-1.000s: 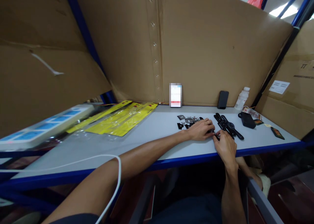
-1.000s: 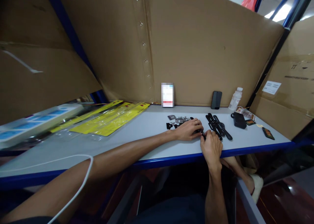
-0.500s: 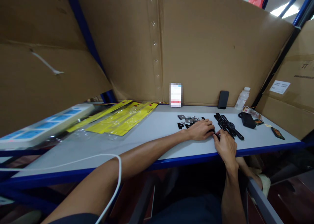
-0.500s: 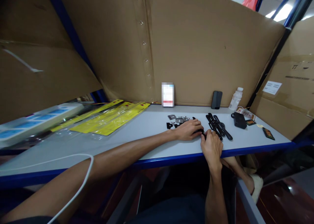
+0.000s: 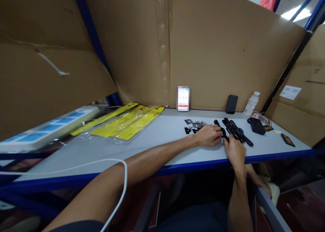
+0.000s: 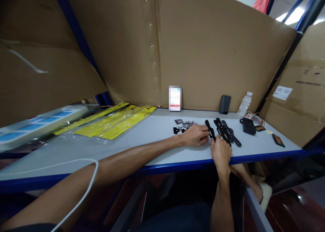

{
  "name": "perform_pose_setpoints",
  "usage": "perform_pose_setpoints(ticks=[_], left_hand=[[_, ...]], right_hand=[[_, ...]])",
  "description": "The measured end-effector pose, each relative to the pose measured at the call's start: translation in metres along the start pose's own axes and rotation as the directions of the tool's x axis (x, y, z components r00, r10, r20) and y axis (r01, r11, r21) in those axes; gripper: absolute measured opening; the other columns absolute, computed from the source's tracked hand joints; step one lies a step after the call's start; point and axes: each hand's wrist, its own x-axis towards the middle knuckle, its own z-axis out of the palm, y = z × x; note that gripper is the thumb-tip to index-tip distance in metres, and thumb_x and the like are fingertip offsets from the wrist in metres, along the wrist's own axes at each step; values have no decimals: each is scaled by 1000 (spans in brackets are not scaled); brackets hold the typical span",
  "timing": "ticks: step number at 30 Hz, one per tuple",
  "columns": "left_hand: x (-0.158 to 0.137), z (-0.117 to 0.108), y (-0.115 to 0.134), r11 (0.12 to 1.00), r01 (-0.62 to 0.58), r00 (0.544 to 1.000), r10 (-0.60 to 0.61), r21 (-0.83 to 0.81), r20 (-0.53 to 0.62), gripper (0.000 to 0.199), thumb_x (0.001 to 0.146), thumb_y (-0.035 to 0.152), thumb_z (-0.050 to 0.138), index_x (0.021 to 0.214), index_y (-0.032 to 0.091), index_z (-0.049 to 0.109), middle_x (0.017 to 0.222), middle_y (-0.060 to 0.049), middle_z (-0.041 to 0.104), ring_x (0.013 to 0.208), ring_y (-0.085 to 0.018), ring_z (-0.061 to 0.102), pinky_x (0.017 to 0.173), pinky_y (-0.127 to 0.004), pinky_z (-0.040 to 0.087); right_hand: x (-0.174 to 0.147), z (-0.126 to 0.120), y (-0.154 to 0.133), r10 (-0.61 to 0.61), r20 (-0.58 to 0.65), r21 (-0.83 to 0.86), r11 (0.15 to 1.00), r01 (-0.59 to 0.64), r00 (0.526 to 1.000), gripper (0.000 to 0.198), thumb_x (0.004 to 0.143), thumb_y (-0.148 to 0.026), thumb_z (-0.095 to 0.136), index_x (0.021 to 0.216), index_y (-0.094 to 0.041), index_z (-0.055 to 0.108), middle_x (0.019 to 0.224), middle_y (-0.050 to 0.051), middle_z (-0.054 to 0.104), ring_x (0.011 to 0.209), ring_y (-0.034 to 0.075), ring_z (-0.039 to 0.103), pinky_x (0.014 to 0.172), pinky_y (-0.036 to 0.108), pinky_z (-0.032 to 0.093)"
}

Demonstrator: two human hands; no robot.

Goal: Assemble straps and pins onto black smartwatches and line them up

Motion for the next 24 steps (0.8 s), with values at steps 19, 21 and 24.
perform_pose_setpoints(ticks=[19, 21, 24], left_hand=[[-2, 2, -1, 997, 74, 995, -73, -16, 70, 10, 96, 24, 53, 92, 20, 60, 101, -10, 64, 102, -26, 61, 73, -34, 50], [-2, 1, -1, 997, 78, 994, -77, -9, 76, 10, 96, 24, 52, 92, 20, 60, 102, -10, 64, 103, -26, 61, 72, -34, 50], [-3, 1, -1, 997, 73, 994, -72, 0, 77, 10, 96, 24, 51, 92, 20, 60, 101, -10, 65, 102, -26, 61, 70, -33, 50]], right_hand=[[6, 8, 113, 395, -341, 217, 916, -337, 853, 47, 102, -51, 40, 116, -18, 70, 94, 17, 73, 82, 29, 62, 66, 33, 29], [9, 12, 117, 388, -299, 195, 919, -342, 872, 47, 101, -50, 40, 118, -18, 70, 96, 18, 74, 85, 30, 64, 67, 34, 33], [18, 15, 121, 377, -230, 183, 922, -340, 897, 47, 101, -50, 41, 119, -18, 71, 102, 19, 74, 90, 31, 66, 70, 35, 38]])
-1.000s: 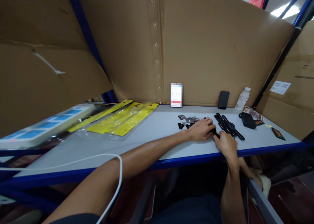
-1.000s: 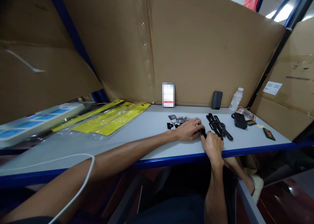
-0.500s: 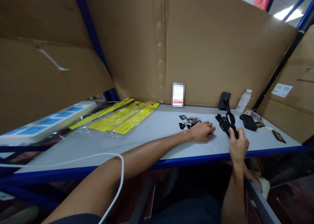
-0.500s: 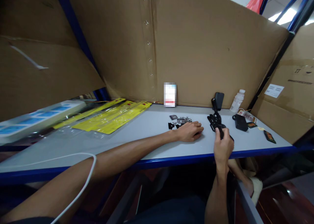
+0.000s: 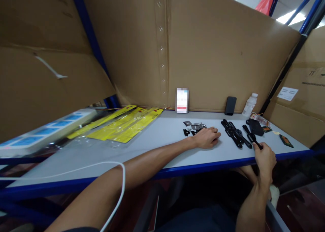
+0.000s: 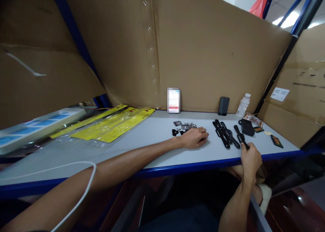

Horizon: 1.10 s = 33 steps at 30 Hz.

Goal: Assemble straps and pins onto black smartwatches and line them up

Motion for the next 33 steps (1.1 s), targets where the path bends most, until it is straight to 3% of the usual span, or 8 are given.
perform_pose_setpoints(ticks=[8, 13, 18, 21, 26, 33], left_hand=[[1, 1, 0, 1000, 4, 1000, -4, -11, -3, 11, 97, 25, 52, 92, 20, 61, 102, -11, 65, 103, -26, 61, 74, -34, 51], [1, 1, 0, 1000, 1, 1000, -1, -14, -14, 10, 96, 24, 53, 92, 20, 61, 102, -11, 65, 102, -26, 61, 74, -34, 51], [1, 1, 0, 1000, -10, 1000, 10, -2, -13, 10, 96, 23, 52, 92, 20, 61, 102, -10, 65, 102, -26, 61, 74, -34, 51], [2, 1, 0, 1000, -6, 1000, 6, 3, -14, 11, 96, 24, 51, 93, 20, 61, 102, -11, 65, 102, -26, 61, 73, -34, 51], [3, 2, 0, 1000, -1, 1000, 1, 13, -12, 11, 97, 25, 51, 94, 20, 61, 103, -11, 65, 104, -26, 61, 71, -33, 51], [3, 0, 2, 1000, 10, 1000, -10, 26, -5, 14, 98, 25, 49, 100, 19, 62, 111, -11, 67, 109, -27, 62, 78, -35, 54]], right_hand=[[40, 9, -12, -102, 129, -15, 994, 105, 986, 38, 99, -41, 47, 120, -22, 72, 104, 14, 76, 100, 27, 69, 82, 34, 44], [47, 13, -23, -185, 169, 1, 982, 188, 968, 36, 98, -34, 49, 121, -23, 74, 111, 12, 76, 107, 26, 67, 88, 33, 45], [40, 13, -36, -249, 83, -14, 968, 251, 965, 49, 103, -42, 41, 142, -21, 63, 131, 18, 66, 120, 30, 61, 97, 39, 46], [34, 16, -51, -365, 109, 11, 931, 366, 925, 53, 104, -43, 42, 151, -21, 54, 148, 19, 56, 133, 30, 54, 106, 41, 43], [25, 24, -66, -457, 319, 7, 877, 480, 830, 52, 107, -42, 36, 154, -25, 49, 162, 13, 44, 148, 30, 40, 120, 49, 29], [5, 30, -72, -530, 296, 2, 832, 555, 794, 51, 107, -38, 31, 153, -29, 50, 160, 10, 47, 148, 28, 42, 122, 47, 27]])
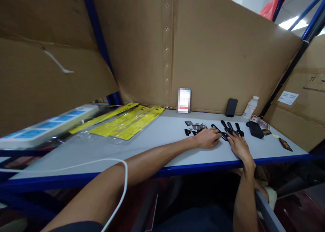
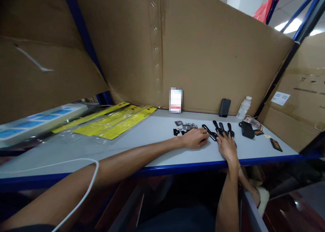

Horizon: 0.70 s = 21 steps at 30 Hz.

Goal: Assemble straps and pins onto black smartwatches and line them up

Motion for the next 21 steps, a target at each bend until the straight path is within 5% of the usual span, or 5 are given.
perform_pose_setpoints(ticks=[7, 16, 21], left_hand=[[0, -1, -5, 984, 177, 984, -177, 24, 28, 19, 98, 25, 49, 112, 18, 61, 115, -13, 66, 111, -28, 62, 86, -37, 55], [-1, 4, -13, 927, 355, 934, -358, 123, 9, 31, 100, 33, 49, 120, 12, 60, 120, -20, 63, 117, -34, 58, 99, -47, 50], [-3, 6, -23, 932, 354, 934, -357, 83, 19, 36, 101, 39, 52, 124, 13, 59, 115, -19, 64, 112, -33, 60, 95, -44, 50]], right_hand=[[-8, 5, -29, -47, 5, 51, 998, 47, 999, 51, 108, -41, 29, 153, -31, 50, 162, 7, 44, 151, 28, 38, 124, 56, 20], [-3, 6, -27, 55, -35, 184, 982, -48, 998, 45, 106, -37, 37, 146, -33, 58, 157, 5, 51, 147, 27, 42, 124, 56, 20], [-13, 2, -30, 106, -317, 280, 960, -14, 943, 44, 101, -33, 47, 140, -21, 64, 149, 14, 58, 140, 30, 46, 116, 49, 32]])
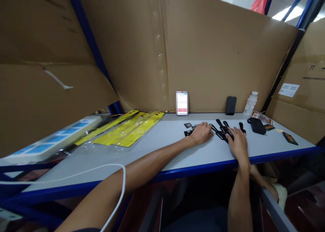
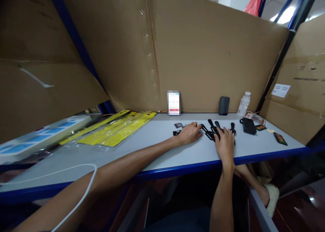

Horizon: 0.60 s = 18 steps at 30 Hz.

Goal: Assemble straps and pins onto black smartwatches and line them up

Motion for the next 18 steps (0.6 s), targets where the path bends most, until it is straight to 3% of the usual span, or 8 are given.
perform_pose_setpoints(ticks=[3, 6, 10, 18], left_hand=[[4, 1, -6, 997, -46, 999, 45, -67, -24, 37, 102, 43, 49, 123, 15, 61, 111, -15, 65, 109, -30, 60, 96, -43, 49], [7, 3, -13, 999, 17, 997, -21, -50, -71, 31, 104, 32, 43, 121, 14, 62, 117, -16, 64, 113, -30, 59, 97, -43, 48], [7, 4, -19, 991, 126, 992, -124, 53, -34, 30, 101, 28, 46, 117, 12, 64, 121, -20, 62, 116, -33, 57, 98, -46, 46], [9, -2, -22, 992, 121, 992, -120, -25, 35, 22, 99, 19, 49, 115, 15, 64, 115, -16, 65, 113, -28, 60, 92, -38, 49]], right_hand=[[-13, -8, -9, 29, -124, 99, 995, -17, 992, 36, 101, -33, 47, 122, -19, 74, 123, 13, 71, 119, 28, 56, 105, 42, 41], [-23, -12, -18, 45, -67, 71, 997, -40, 997, 30, 98, -29, 52, 113, -19, 76, 108, 12, 72, 106, 27, 59, 97, 38, 43], [-26, -12, -24, 67, 6, -8, 998, -67, 998, 28, 95, -24, 56, 116, -19, 74, 112, 12, 69, 109, 27, 60, 94, 36, 43], [-26, -11, -24, 32, 55, -51, 998, -30, 998, 29, 95, -22, 55, 118, -21, 73, 113, 9, 71, 109, 26, 61, 89, 34, 44]])
